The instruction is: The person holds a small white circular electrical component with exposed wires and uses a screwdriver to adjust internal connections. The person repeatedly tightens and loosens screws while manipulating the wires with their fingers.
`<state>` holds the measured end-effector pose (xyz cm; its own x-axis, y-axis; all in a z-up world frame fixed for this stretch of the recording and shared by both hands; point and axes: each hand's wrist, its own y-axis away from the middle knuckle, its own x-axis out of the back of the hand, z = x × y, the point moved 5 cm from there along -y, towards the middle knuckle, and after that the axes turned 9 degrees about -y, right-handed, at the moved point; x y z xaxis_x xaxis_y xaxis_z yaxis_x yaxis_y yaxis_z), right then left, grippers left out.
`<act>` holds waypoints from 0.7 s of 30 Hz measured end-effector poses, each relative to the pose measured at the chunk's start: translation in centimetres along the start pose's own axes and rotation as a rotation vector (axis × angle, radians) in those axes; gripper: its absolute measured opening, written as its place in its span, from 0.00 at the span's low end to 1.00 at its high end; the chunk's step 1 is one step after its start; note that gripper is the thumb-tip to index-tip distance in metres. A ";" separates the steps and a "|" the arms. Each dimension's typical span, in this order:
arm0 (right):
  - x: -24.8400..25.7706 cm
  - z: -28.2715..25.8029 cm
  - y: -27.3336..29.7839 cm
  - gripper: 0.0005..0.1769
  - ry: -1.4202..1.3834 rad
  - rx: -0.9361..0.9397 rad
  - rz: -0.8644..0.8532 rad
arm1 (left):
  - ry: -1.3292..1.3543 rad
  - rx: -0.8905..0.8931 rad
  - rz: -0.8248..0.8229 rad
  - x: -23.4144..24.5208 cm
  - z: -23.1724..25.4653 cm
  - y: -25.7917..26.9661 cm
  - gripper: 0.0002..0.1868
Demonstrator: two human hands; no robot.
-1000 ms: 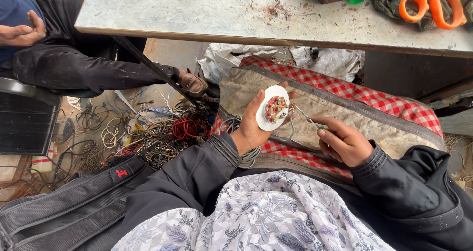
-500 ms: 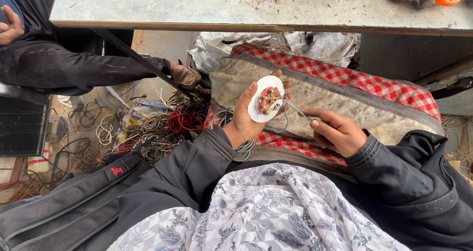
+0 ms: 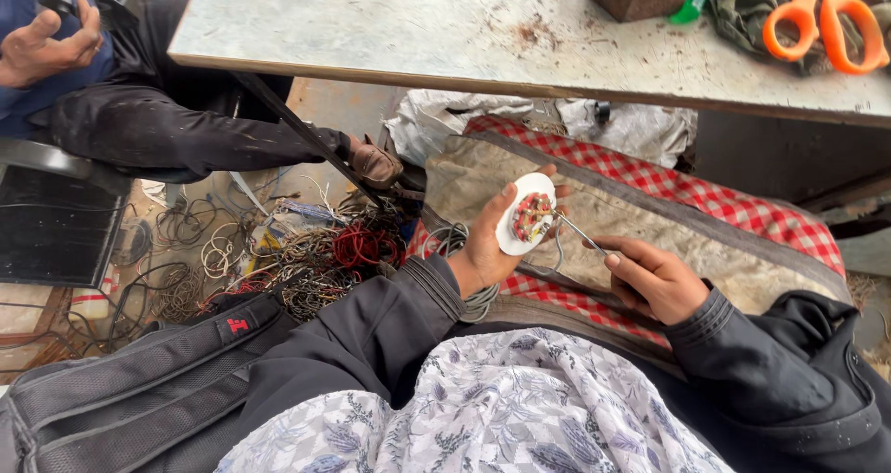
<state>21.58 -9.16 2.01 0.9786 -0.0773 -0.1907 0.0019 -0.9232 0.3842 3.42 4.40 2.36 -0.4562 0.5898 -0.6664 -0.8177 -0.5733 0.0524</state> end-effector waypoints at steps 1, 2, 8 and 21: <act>0.0 0.1 -0.2 0.24 -0.001 0.009 -0.005 | -0.015 0.000 0.006 0.2 -0.1 0.0 0.42; 0.0 0.2 -0.1 0.24 -0.003 0.016 -0.005 | -0.015 -0.001 0.016 0.4 -0.3 -0.1 0.42; -0.7 1.0 -0.5 0.24 -0.009 -0.024 0.013 | -0.019 -0.008 0.068 1.2 -1.2 -0.1 0.41; -0.8 -0.9 0.2 0.25 -0.133 -0.174 -0.077 | -0.278 -0.059 0.003 -0.1 0.0 0.6 0.42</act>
<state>21.01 -8.98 3.07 0.9385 -0.0688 -0.3384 0.1222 -0.8504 0.5117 2.99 4.03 2.47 -0.5442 0.7163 -0.4367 -0.7980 -0.6027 0.0058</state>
